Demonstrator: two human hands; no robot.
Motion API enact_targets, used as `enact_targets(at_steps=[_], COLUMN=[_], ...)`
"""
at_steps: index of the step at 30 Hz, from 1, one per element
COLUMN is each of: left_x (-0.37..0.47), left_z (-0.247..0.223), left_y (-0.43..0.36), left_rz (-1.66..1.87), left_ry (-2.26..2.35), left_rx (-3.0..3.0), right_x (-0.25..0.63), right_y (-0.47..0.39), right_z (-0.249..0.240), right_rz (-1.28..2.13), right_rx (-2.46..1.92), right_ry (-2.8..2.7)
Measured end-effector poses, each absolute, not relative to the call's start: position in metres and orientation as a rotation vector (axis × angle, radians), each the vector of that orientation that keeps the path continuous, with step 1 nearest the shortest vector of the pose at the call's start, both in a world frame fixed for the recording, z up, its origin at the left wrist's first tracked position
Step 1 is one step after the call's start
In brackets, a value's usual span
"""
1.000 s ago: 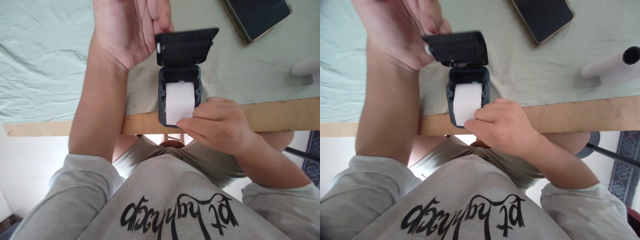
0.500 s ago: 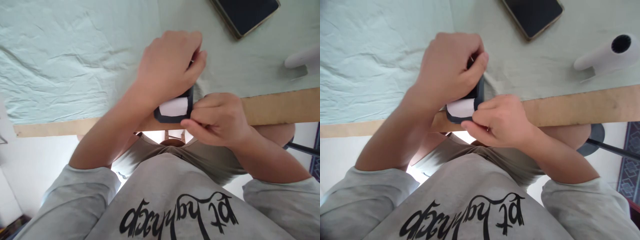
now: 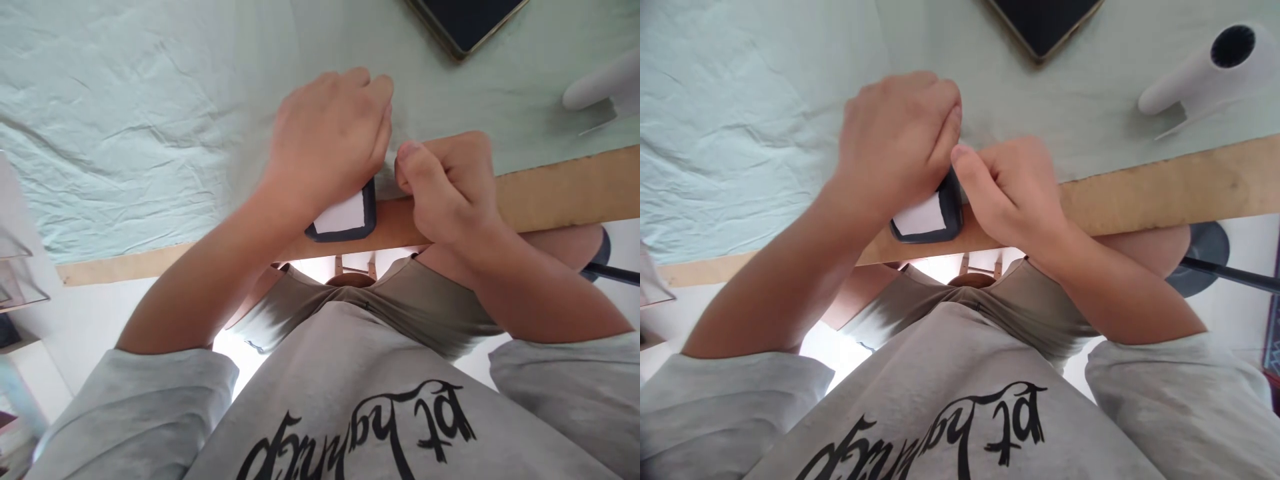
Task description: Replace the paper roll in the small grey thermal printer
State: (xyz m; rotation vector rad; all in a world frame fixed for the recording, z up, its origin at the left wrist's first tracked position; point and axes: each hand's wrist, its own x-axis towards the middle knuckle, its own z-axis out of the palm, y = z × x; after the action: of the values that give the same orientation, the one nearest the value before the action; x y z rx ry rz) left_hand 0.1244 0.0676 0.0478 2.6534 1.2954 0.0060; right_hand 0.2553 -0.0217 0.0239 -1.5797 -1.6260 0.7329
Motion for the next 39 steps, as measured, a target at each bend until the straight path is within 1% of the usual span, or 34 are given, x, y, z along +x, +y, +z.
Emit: enact_targets(at_steps=[3,5,7,10,12,14,17,20,21,25,30,35,39], left_x=[0.125,0.122,0.116,0.108,0.106,0.104,0.095,0.073,0.063,0.027,0.008,0.01,0.012], left_z=[0.048,0.047,0.043,0.035,0.031,0.031,0.036,0.039,0.038,0.025,0.007,-0.002,-0.011], left_y=[0.07,0.07,0.071,0.072,0.074,0.078,0.08,0.07,0.063,0.025,-0.01,-0.016,-0.017], left_rz=[-0.055,0.024,0.317,0.898,1.092,1.174,1.224,1.32,1.353,1.26,0.901,0.539,0.457], left_ry=[1.323,1.311,1.26,1.077,0.968,0.924,0.995,1.089,1.052,1.208,1.291,1.228,1.326], left_rx=[2.627,2.583,2.52,2.368,2.257,2.171,2.156,2.184,2.149,1.998,2.141,2.301,2.385], right_x=[0.254,0.252,0.25,0.248,0.247,0.246,0.245,0.244,0.244,0.247,0.252,0.252,0.252], right_y=[-0.017,-0.014,-0.01,-0.007,-0.005,-0.004,-0.005,-0.005,-0.006,-0.006,-0.01,-0.012,-0.01], right_z=[0.019,0.014,0.009,0.005,0.007,0.012,0.021,0.027,0.028,0.025,0.02,0.023,0.025], right_rz=[0.713,0.699,0.67,0.642,0.654,0.692,0.746,0.78,0.783,0.728,0.535,0.661,0.736], right_rx=[-1.59,-1.582,-1.589,-1.657,-1.702,-1.743,-1.789,-1.823,-1.829,-1.812,-1.762,-1.753,-1.765], right_ry=[-1.646,-1.658,-1.666,-1.677,-1.687,-1.688,-1.682,-1.695,-1.7,-1.726,-1.727,-1.827,-1.862])
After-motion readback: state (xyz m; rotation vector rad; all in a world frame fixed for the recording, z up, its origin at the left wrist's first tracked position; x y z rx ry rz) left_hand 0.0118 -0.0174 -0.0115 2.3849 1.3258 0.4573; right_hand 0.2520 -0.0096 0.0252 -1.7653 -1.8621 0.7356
